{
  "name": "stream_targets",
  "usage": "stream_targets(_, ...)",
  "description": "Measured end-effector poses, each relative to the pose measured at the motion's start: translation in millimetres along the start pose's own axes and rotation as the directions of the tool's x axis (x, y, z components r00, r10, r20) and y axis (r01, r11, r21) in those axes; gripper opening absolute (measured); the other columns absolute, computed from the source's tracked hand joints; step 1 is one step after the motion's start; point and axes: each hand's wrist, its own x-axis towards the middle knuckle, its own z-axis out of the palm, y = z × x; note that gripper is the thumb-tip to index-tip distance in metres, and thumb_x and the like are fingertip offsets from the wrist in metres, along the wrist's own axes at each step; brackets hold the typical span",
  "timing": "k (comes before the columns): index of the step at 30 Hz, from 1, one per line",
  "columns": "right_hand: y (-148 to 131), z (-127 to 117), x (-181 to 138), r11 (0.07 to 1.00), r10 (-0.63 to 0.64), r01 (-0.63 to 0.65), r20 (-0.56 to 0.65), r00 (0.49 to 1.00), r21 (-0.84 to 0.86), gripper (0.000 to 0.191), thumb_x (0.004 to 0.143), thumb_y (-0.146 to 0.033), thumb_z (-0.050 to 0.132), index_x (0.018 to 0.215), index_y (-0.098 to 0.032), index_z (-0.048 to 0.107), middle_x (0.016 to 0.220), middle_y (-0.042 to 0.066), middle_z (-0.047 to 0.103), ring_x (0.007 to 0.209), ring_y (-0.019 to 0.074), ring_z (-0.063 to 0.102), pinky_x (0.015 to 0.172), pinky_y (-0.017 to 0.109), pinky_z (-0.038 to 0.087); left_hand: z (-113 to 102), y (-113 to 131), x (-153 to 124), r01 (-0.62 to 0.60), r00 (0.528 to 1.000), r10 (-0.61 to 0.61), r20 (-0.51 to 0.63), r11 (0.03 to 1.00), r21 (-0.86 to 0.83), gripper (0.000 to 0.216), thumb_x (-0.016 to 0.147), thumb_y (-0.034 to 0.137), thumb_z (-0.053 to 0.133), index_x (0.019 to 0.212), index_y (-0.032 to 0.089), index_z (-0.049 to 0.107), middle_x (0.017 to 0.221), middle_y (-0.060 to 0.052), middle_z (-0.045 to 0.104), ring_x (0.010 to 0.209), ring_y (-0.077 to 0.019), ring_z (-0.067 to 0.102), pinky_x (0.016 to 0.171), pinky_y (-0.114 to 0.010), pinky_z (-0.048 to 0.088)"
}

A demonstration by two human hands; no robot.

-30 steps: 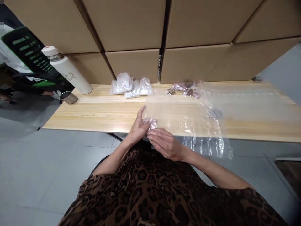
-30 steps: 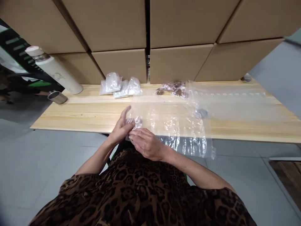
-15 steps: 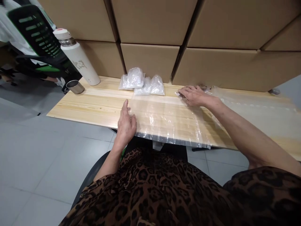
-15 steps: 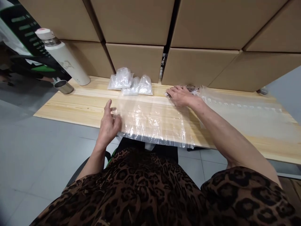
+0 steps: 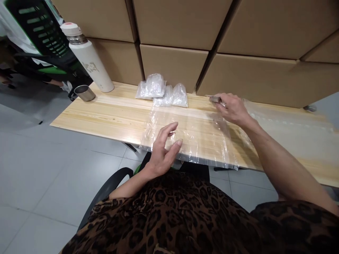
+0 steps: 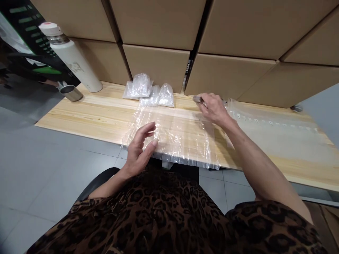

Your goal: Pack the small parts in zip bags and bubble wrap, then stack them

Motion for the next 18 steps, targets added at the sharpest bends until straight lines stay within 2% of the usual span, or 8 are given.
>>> stream_targets(2, -31, -6, -25, 0.924, 0.020, -0.022, 0.009, 1.000, 0.382, 0.030, 0.098, -0.036, 0.067, 0.124, -0.022, 0.073, 0.116, 0.010, 0.078, 0.100, 0.0246, 0.072, 0.090, 0.046, 0.062, 15, -2, 6, 0.193, 0.980, -0.175, 0.099, 0.958, -0.214, 0.063, 0.102, 0.046, 0.068, 0.159, 0.029, 0.049, 0.162, -0.015, 0.056, 0.145, -0.0297, 0.059, 0.123, -0.051, 0.048)
stream_targets(4, -65, -7, -51, 0.759, -0.005, -0.118, 0.187, 0.982, 0.640, 0.029, 0.098, -0.040, 0.072, 0.120, -0.022, 0.073, 0.115, 0.009, 0.078, 0.093, 0.0209, 0.075, 0.080, 0.041, 0.065, 31, -7, 10, 0.353, 0.933, -0.293, 0.207, 0.854, -0.382, 0.073, 0.100, 0.051, 0.070, 0.164, 0.029, 0.042, 0.166, -0.017, 0.052, 0.145, -0.0302, 0.060, 0.122, -0.051, 0.049)
stream_targets(6, -92, -6, -71, 0.643, -0.087, -0.176, 0.300, 0.950, 0.745, 0.027, 0.098, -0.041, 0.074, 0.117, -0.022, 0.074, 0.105, 0.006, 0.079, 0.086, 0.0177, 0.075, 0.075, 0.036, 0.065, 46, -13, 14, 0.437, 0.898, -0.335, 0.285, 0.747, -0.501, 0.071, 0.098, 0.055, 0.073, 0.158, 0.026, 0.050, 0.161, -0.018, 0.058, 0.139, -0.0308, 0.066, 0.116, -0.050, 0.054)
stream_targets(8, -102, -7, -77, 0.627, -0.204, -0.188, 0.393, 0.897, 0.756, 0.027, 0.098, -0.044, 0.075, 0.113, -0.021, 0.075, 0.098, 0.004, 0.079, 0.084, 0.0165, 0.075, 0.075, 0.034, 0.065, 57, -20, 16, 0.461, 0.887, -0.339, 0.312, 0.669, -0.583, 0.064, 0.093, 0.058, 0.078, 0.143, 0.021, 0.062, 0.143, -0.018, 0.072, 0.126, -0.0302, 0.074, 0.107, -0.047, 0.060)
stream_targets(11, -75, -12, -58, 0.769, -0.161, -0.174, 0.449, 0.879, 0.615, 0.035, 0.100, -0.054, 0.069, 0.111, -0.021, 0.077, 0.101, 0.007, 0.079, 0.087, 0.0201, 0.076, 0.078, 0.039, 0.065, 62, -28, 19, 0.504, 0.860, -0.413, 0.299, 0.601, -0.620, 0.056, 0.086, 0.057, 0.085, 0.124, 0.018, 0.068, 0.120, -0.013, 0.080, 0.102, -0.0246, 0.081, 0.089, -0.039, 0.066)
stream_targets(14, -20, -10, -21, 0.971, 0.123, -0.143, 0.109, 0.986, 0.193, 0.034, 0.100, -0.049, 0.065, 0.117, -0.021, 0.075, 0.117, 0.015, 0.078, 0.105, 0.0318, 0.073, 0.092, 0.055, 0.061, 57, -30, 22, 0.557, 0.816, -0.505, 0.282, 0.553, -0.620, 0.050, 0.087, 0.052, 0.085, 0.118, 0.018, 0.065, 0.115, -0.010, 0.079, 0.087, -0.0181, 0.081, 0.073, -0.029, 0.066)
stream_targets(16, 13, -1, 0, 0.984, 0.147, -0.140, 0.056, 0.988, -0.113, 0.037, 0.096, -0.040, 0.067, 0.126, -0.018, 0.072, 0.133, 0.021, 0.072, 0.125, 0.0410, 0.065, 0.109, 0.064, 0.051, 53, -28, 22, 0.568, 0.802, -0.530, 0.275, 0.536, -0.625, 0.049, 0.088, 0.051, 0.084, 0.118, 0.019, 0.062, 0.112, -0.008, 0.079, 0.083, -0.0173, 0.081, 0.065, -0.025, 0.065)
stream_targets(18, 36, 11, 12, 0.951, 0.177, -0.148, 0.087, 0.980, -0.270, 0.045, 0.096, -0.036, 0.062, 0.135, -0.014, 0.068, 0.142, 0.026, 0.067, 0.132, 0.0440, 0.061, 0.112, 0.065, 0.047, 51, -26, 22, 0.567, 0.801, -0.535, 0.270, 0.531, -0.629, 0.051, 0.089, 0.052, 0.084, 0.120, 0.020, 0.060, 0.111, -0.008, 0.078, 0.082, -0.0184, 0.081, 0.062, -0.025, 0.065)
